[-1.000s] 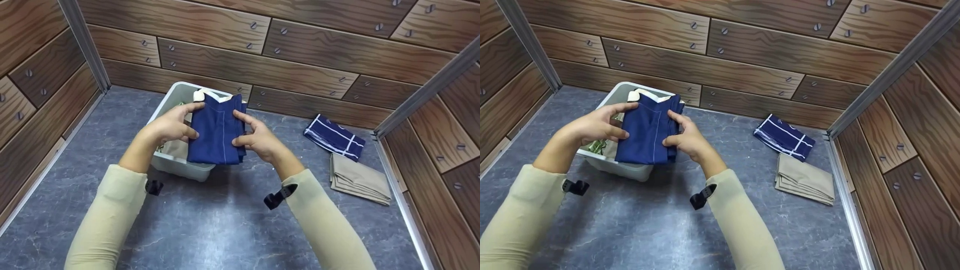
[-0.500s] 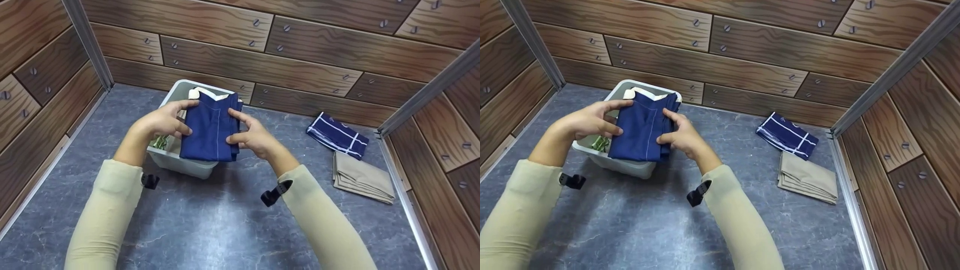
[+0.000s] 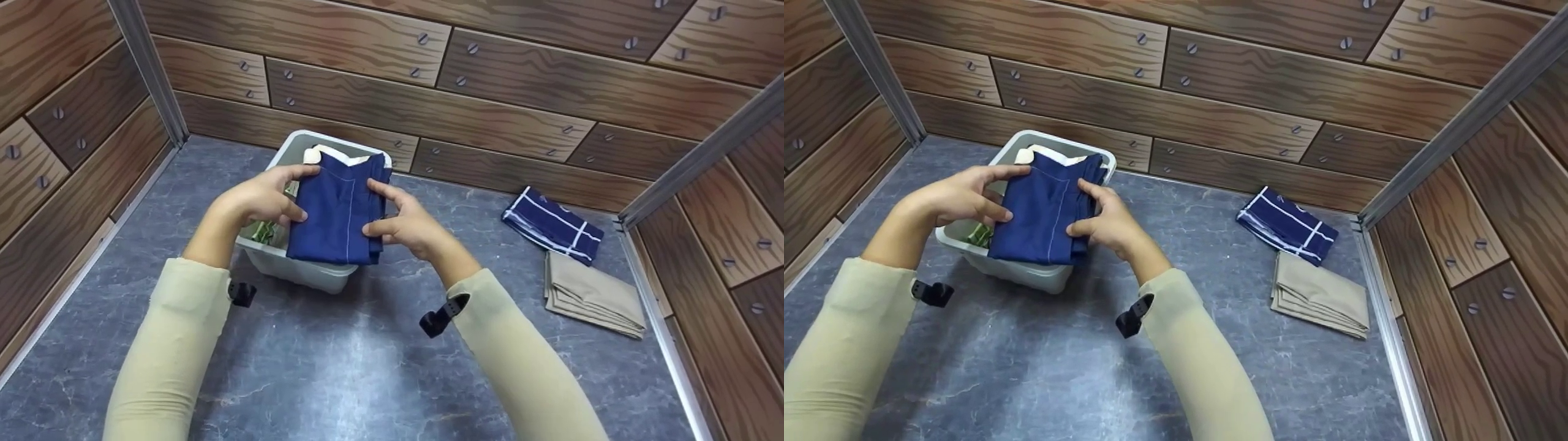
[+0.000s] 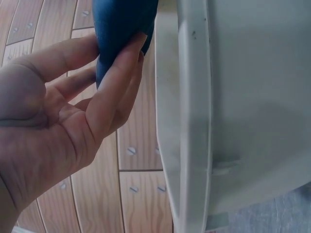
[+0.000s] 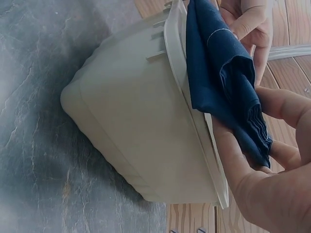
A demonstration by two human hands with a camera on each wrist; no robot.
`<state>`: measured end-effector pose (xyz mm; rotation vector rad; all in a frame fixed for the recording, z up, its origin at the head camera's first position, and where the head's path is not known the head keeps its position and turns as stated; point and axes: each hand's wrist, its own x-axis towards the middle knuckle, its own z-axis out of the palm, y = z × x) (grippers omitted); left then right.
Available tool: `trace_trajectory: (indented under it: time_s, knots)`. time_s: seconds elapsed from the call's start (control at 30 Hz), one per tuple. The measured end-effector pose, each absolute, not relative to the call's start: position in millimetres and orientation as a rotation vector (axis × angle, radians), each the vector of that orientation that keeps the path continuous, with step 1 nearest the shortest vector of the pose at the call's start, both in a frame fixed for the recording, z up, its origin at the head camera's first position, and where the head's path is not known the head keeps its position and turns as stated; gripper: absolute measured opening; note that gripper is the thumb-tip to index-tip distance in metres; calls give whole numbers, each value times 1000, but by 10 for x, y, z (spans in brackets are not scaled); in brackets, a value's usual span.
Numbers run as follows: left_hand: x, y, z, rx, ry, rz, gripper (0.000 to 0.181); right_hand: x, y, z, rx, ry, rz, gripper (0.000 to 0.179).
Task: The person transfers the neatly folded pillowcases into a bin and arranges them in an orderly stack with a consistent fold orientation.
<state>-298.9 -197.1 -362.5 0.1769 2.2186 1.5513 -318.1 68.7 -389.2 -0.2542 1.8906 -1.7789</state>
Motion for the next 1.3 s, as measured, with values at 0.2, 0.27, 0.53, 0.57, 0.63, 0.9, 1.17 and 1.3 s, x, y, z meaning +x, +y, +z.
trace_trajectory:
  time_s: [0.2, 0.27, 0.53, 0.57, 0.63, 0.9, 1.17, 1.3]
  knots:
    - [-2991, -2014, -3626, 155, 2227, 1543, 89, -3168, 619, -3885, -241, 1869, -1775, 93]
    - [-2996, -2031, -3633, 154, 2252, 1530, 88, -3166, 599, -3879, -238, 1871, -1775, 93]
    - [-2994, -2091, -3654, 162, 2381, 1489, 86, -3184, 495, -3871, -213, 1894, -1777, 92]
    - [-2993, -2096, -3656, 163, 2387, 1488, 85, -3186, 483, -3872, -205, 1888, -1780, 92]
    - [-2996, -2105, -3661, 173, 2406, 1483, 85, -3191, 459, -3870, -189, 1879, -1788, 93]
    - [-3026, -2145, -3687, 197, 2531, 1469, 80, -3211, 354, -3851, -147, 1880, -1815, 91]
    - [-3060, -2155, -3709, 212, 2634, 1477, 77, -3252, 286, -3855, -124, 1921, -1809, 90]
    - [-3077, -2162, -3721, 228, 2686, 1477, 75, -3275, 260, -3865, -138, 1959, -1794, 91]
